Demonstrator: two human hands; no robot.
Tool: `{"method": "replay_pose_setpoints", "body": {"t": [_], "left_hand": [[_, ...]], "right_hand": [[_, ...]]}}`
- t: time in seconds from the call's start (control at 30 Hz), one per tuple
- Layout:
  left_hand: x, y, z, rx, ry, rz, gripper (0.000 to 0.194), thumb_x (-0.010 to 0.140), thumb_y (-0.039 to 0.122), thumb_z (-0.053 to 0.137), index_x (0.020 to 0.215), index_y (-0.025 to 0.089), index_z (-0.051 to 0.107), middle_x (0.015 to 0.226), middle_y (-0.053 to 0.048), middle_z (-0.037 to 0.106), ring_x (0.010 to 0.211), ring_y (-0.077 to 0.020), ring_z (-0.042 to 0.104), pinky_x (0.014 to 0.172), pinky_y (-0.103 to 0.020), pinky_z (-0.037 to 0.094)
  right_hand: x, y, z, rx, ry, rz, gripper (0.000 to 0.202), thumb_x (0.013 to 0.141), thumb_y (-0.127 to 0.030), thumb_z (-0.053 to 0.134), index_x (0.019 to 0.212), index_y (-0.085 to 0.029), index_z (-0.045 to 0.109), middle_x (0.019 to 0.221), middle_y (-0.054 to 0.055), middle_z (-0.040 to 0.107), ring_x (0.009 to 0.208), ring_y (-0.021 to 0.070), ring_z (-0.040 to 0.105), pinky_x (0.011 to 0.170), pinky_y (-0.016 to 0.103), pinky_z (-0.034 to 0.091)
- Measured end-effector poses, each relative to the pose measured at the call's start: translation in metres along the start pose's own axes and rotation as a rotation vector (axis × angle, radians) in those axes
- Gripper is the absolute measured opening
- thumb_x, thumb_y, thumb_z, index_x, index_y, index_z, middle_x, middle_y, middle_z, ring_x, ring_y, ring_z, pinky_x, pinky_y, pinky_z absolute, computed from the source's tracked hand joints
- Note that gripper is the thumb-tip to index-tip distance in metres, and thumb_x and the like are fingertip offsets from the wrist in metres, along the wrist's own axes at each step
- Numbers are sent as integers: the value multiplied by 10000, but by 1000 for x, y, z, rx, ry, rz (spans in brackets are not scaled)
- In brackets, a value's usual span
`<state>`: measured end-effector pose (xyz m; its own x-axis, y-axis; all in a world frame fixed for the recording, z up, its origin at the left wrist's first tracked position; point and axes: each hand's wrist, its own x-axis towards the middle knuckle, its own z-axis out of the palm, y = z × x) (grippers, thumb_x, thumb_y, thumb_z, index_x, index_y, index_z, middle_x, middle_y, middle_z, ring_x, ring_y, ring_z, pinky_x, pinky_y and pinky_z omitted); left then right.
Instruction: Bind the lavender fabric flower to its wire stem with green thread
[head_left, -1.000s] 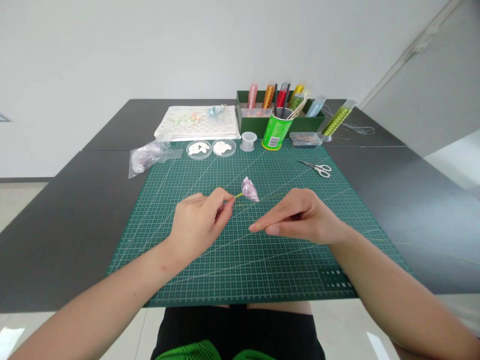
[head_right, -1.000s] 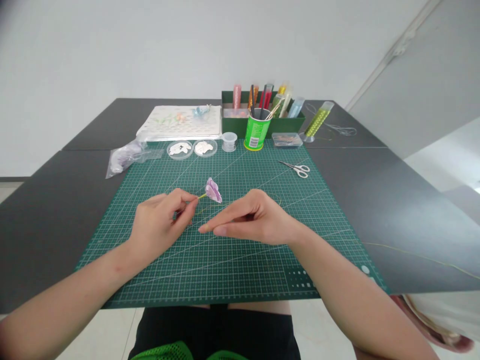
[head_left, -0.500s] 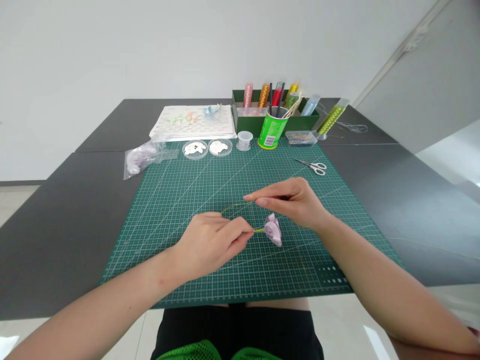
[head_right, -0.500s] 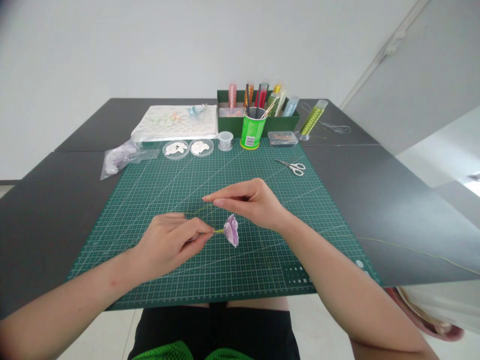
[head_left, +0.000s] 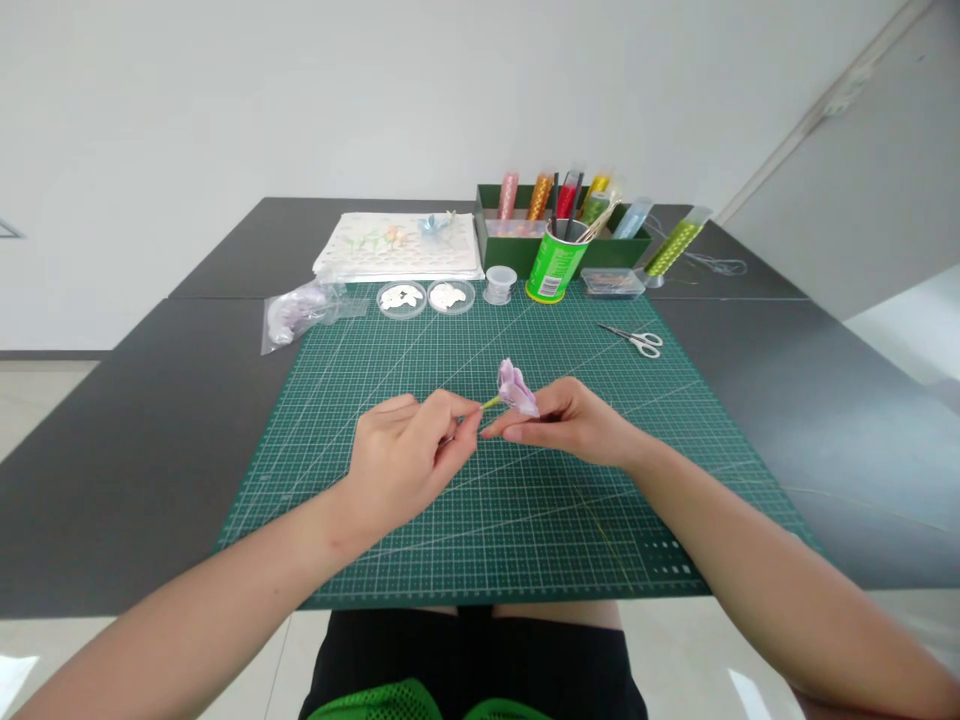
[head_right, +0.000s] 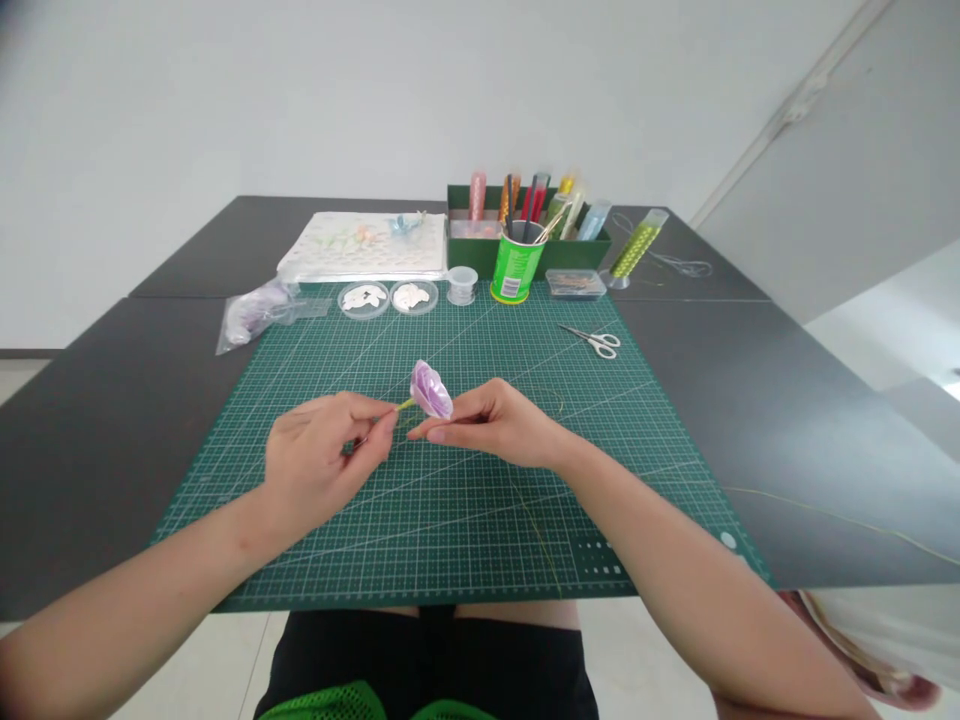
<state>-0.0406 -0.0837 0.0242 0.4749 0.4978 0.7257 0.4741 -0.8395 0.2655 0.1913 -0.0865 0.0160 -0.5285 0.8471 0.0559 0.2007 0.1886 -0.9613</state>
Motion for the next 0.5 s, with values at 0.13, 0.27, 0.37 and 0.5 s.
{"method": "replay_pose_setpoints", "body": {"t": [0.13,0.27,0.37,0.5], "left_hand": [[1,-3,4,60,-3,-82,134,1016,197,554,908,183,631,531,87,597,456,-93,559,543,-236,423],[0,-2,6,12,-51,-148,148,1039,248,527,1056,188,661,551,83,638,483,-104,601,574,-240,448],[0,1,5,-52,-83,-228,148,1028,252,534,1005,191,668,524,83,644,488,-111,619,565,-237,452],[3,3,2,-248,-113,-366,117,1001,213,554,928,200,645,491,108,642,427,-82,594,506,-199,437]], "right_hand": [[-3,-6,7,67,18,-42,249,894,-419,747,1022,-232,850,650,13,717,518,104,473,482,248,363],[-4,-9,11,79,22,-58,265,899,-442,740,1030,-238,847,806,49,801,585,136,593,520,257,458],[-3,-9,11,96,10,-68,251,898,-416,744,1039,-234,844,846,54,813,625,142,629,551,256,484],[-2,-9,11,108,28,-49,237,892,-393,750,1010,-213,849,735,36,763,563,113,525,508,249,389]]}}
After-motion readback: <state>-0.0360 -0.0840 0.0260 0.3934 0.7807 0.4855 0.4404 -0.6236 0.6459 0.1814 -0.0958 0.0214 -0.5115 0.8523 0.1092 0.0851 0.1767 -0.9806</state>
